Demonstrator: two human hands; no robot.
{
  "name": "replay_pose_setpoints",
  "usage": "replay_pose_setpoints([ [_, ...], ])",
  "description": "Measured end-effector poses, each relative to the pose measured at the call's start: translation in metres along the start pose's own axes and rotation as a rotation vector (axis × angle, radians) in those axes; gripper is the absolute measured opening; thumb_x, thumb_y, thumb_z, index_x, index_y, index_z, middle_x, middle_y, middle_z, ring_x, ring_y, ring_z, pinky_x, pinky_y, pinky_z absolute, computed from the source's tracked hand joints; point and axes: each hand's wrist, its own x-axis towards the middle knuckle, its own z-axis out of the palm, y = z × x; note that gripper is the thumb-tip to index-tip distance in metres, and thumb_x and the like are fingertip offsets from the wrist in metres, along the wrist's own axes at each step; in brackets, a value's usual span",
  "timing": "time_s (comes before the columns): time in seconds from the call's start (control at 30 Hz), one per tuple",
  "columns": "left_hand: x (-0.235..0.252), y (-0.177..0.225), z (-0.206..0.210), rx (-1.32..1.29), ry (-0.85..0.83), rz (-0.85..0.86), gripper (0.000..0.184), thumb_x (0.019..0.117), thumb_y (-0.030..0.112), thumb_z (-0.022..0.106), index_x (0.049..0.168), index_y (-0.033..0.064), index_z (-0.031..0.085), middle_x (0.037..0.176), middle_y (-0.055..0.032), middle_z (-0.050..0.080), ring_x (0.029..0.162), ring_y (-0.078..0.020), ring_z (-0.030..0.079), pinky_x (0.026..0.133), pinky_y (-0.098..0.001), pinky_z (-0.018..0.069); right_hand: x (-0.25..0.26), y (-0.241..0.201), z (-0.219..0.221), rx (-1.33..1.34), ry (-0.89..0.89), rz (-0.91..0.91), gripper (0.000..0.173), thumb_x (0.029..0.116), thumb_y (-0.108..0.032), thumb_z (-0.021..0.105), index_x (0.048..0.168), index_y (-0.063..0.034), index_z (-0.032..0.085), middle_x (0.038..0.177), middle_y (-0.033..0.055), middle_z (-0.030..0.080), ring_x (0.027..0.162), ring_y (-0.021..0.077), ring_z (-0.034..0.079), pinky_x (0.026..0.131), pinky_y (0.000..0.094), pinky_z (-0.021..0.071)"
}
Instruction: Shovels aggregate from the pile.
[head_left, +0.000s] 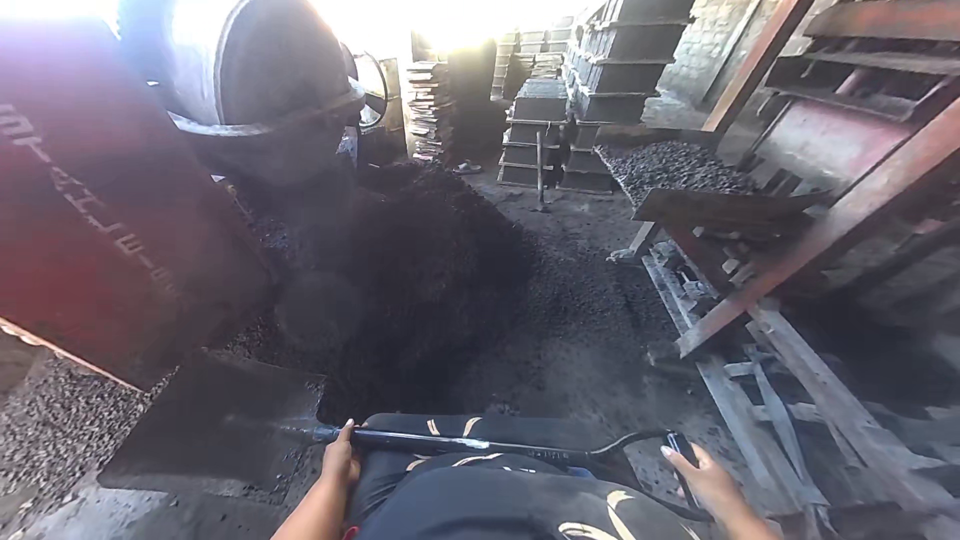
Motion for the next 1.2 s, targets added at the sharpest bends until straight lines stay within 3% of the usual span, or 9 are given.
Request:
replay_pose_setpoints([
  [0.17, -0.008, 0.005, 0.001, 0.055, -0.024, 0.015, 0.028, 0.1098, 0.023, 0.049, 0.12, -0.0018, 0.055, 0.095, -0.0106, 0.067, 0.084, -0.0175, 0.067, 0.076, -0.0358, 0.0576, -0.002, -0.004, 0.001, -0.034, 0.008, -0.023, 0.05, 0.1065, -0.027, 0.058, 0.147, -0.0007, 0.046, 0.114, 0.0279, 0.061, 0.075, 0.0303, 0.061, 0.069, 0.0502, 0.0527],
  [0.27, -0.012, 0.004, -0.001, 0.062, -0.018, -0.007, 0.028, 0.1105, 0.024, 0.047, 0.117, -0.0013, 0.055, 0.093, -0.0097, 0.068, 0.083, -0.017, 0.068, 0.076, -0.0345, 0.0582, -0.01, -0.013, -0.001, -0.061, -0.015, -0.005, 0.05, 0.1077, -0.027, 0.055, 0.149, -0.0007, 0.043, 0.118, 0.0266, 0.059, 0.077, 0.0283, 0.06, 0.07, 0.0477, 0.0521],
  [0.4, -0.008, 0.002, -0.006, -0.002, -0.012, -0.021, 0.024, 0.1108, 0.022, 0.046, 0.117, -0.0001, 0.052, 0.091, -0.0098, 0.068, 0.081, -0.0175, 0.069, 0.075, -0.0348, 0.0593, -0.006, -0.009, 0.0, -0.016, -0.037, -0.013, 0.049, 0.1078, -0.027, 0.054, 0.148, -0.0023, 0.043, 0.099, 0.0157, 0.058, 0.063, 0.0169, 0.054, 0.059, 0.0363, 0.0503],
  [0.5, -0.006, 0.0, -0.007, -0.021, -0.003, -0.017, 0.022, 0.1102, 0.02, 0.047, 0.118, 0.0005, 0.051, 0.091, -0.0102, 0.067, 0.08, -0.0177, 0.069, 0.074, -0.0348, 0.0602, -0.003, -0.01, 0.0, -0.01, -0.034, -0.01, 0.047, 0.1075, -0.027, 0.055, 0.147, -0.0034, 0.045, 0.096, 0.0136, 0.057, 0.06, 0.0149, 0.053, 0.057, 0.034, 0.0501],
  [0.73, -0.005, 0.002, -0.002, 0.001, 0.015, -0.025, 0.021, 0.109, 0.019, 0.049, 0.119, 0.0001, 0.052, 0.092, -0.0112, 0.067, 0.081, -0.019, 0.07, 0.074, -0.0356, 0.0604, 0.002, -0.015, 0.0, -0.065, -0.05, 0.055, 0.049, 0.1081, -0.031, 0.054, 0.146, -0.0028, 0.045, 0.108, 0.0205, 0.058, 0.07, 0.023, 0.056, 0.064, 0.0426, 0.0509],
  [0.93, -0.005, 0.004, 0.003, 0.002, 0.015, -0.042, 0.019, 0.1088, 0.018, 0.049, 0.117, 0.001, 0.052, 0.093, -0.0114, 0.066, 0.082, -0.0189, 0.069, 0.073, -0.035, 0.06, 0.002, -0.016, 0.0, -0.076, -0.034, 0.087, 0.048, 0.1056, -0.031, 0.059, 0.143, -0.0031, 0.048, 0.102, 0.0175, 0.057, 0.066, 0.02, 0.054, 0.061, 0.0401, 0.0492],
  [1.2, -0.003, 0.003, 0.003, 0.002, 0.001, -0.031, 0.021, 0.1092, 0.02, 0.049, 0.117, 0.0007, 0.052, 0.092, -0.0113, 0.067, 0.08, -0.0183, 0.07, 0.073, -0.0343, 0.0598, 0.008, -0.015, 0.0, -0.105, -0.04, 0.107, 0.05, 0.1043, -0.028, 0.062, 0.144, -0.0009, 0.048, 0.114, 0.0256, 0.059, 0.077, 0.0287, 0.058, 0.07, 0.0487, 0.0506],
])
